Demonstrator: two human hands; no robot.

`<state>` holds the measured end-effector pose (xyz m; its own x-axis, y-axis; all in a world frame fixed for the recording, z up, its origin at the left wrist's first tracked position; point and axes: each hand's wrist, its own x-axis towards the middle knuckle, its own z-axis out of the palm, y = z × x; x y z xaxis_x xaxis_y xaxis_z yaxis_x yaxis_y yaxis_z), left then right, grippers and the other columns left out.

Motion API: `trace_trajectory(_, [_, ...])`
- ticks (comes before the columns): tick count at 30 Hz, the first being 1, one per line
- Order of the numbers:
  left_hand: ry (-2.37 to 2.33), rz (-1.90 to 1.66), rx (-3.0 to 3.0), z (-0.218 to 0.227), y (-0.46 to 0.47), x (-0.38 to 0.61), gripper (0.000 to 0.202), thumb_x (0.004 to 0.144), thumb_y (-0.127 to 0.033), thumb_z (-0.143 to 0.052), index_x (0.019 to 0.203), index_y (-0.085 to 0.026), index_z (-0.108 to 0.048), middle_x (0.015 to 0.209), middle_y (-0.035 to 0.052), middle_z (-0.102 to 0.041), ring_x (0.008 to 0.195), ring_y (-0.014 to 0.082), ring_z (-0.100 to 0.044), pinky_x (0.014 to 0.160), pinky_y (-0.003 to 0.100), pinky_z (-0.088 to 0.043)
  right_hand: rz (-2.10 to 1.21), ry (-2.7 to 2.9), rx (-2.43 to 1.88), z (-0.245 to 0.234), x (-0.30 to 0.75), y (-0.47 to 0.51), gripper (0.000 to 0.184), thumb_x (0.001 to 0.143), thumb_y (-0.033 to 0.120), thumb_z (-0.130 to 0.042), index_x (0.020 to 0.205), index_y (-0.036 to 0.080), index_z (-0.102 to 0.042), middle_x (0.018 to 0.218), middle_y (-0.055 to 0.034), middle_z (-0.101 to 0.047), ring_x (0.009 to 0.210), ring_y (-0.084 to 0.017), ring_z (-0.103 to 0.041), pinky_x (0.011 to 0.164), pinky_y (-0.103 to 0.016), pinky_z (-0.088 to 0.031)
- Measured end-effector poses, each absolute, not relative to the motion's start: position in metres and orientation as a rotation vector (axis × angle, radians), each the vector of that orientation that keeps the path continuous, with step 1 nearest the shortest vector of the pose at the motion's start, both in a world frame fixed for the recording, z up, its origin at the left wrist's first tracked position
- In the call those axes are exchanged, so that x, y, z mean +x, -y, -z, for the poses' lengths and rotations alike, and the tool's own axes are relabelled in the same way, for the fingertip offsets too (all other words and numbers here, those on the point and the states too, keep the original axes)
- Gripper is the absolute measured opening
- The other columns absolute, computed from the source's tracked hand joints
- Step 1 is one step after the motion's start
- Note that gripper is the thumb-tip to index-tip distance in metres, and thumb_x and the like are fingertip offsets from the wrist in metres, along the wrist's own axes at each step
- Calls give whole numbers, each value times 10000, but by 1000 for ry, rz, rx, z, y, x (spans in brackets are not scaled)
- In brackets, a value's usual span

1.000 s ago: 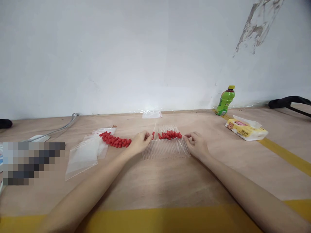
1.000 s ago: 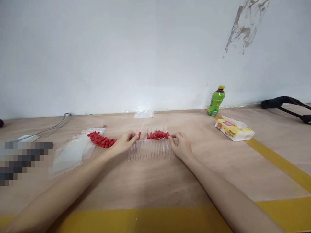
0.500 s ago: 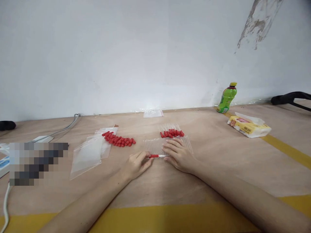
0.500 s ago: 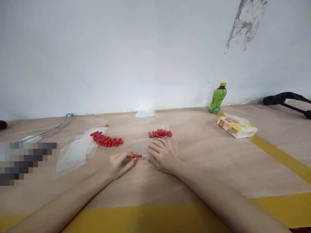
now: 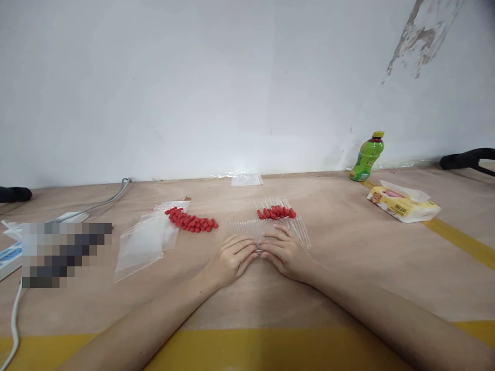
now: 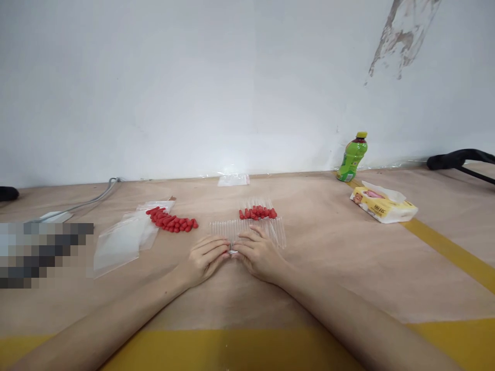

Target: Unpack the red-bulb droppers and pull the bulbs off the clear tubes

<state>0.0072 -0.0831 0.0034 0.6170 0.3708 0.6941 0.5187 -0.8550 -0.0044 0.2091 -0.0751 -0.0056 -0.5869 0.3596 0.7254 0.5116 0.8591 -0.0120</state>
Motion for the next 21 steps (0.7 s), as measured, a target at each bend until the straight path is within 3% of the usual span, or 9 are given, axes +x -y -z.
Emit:
trace_trajectory(6, [713,943,-2717,-6,86,5,187,826,-169,-489,998,-166,-563,963,70,-653,960,180,-582,892,364,-456,285,2261,-511,2,210,81,165,859,145,-437,840,176,-598,846,-47,-693,914,-134,-616,955,-376,-389])
trace_trajectory(21, [612,931,-2640,-7,87,-4,139,828,-156,-487,937,-170,-573,936,55,-664,922,166,-593,883,358,-438,488,2263,-338,1,228,80,171,829,92,-480,960,135,-582,910,-53,-681,1033,-163,-562,978,-400,-373])
